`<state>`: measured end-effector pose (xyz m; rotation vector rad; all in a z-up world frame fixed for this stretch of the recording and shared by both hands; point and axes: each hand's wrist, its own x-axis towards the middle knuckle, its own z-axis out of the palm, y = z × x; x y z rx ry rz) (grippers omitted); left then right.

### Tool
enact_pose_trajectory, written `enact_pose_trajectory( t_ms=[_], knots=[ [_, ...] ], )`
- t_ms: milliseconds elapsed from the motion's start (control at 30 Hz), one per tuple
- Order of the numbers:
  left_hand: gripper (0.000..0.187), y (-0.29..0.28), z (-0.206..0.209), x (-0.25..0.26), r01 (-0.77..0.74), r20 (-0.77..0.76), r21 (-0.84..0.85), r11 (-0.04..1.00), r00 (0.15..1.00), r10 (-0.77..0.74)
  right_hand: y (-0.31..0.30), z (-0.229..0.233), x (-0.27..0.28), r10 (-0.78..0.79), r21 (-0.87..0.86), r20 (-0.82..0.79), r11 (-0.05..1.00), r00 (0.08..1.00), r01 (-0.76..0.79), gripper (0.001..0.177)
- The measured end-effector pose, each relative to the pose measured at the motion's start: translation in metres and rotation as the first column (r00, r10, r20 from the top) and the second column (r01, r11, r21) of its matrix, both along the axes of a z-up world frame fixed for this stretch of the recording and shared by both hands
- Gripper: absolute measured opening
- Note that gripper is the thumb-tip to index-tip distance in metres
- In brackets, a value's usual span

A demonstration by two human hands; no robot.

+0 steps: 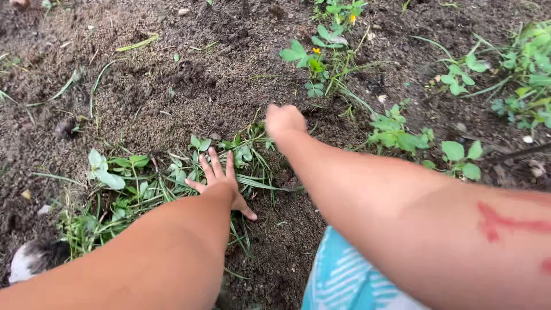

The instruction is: The person kneels in a garden bed and pulls weeds by hand, gathering them into a pile. They continue to remove unwanted plants from the soil and arrange the collected weeds on the ground.

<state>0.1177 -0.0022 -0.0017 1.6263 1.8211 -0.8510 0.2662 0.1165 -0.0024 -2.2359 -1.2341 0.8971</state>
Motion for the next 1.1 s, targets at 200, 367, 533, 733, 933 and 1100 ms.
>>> enact_pose_trajectory(
  t_ms=[200,367,533,733,933,1100],
  knots=[
    [0.179,0.0,-0.001,-0.005,0.019,0.053,0.04,0.999,0.998,-0.021,0.001,0.021,-0.035,0.412,-0.067,-0.313,0.889,0.855,-0.453,0.054],
    [0.176,0.0,0.001,-0.012,0.037,0.079,0.034,0.999,0.996,-0.039,-0.012,-0.001,0.063,0.16,-0.056,0.29,0.987,0.944,-0.15,0.062],
    [0.174,0.007,-0.003,-0.008,0.037,0.087,0.004,0.999,0.995,-0.038,-0.013,-0.046,0.121,0.388,-0.497,0.286,0.842,0.876,-0.211,0.083],
    [0.174,0.011,-0.005,-0.008,0.058,0.074,-0.037,0.998,0.996,-0.055,-0.029,-0.083,0.105,0.4,-0.289,0.477,0.913,0.783,-0.29,0.05],
    [0.172,0.018,-0.021,-0.011,0.039,0.087,-0.114,0.993,0.996,-0.029,-0.023,-0.076,0.1,0.478,-0.363,0.46,0.871,0.748,-0.333,0.044],
    [0.177,0.024,-0.036,-0.007,-0.021,0.102,-0.142,0.99,0.994,0.036,-0.033,-0.082,0.104,0.488,-0.369,0.422,0.862,0.764,-0.347,0.05]
  ],
)
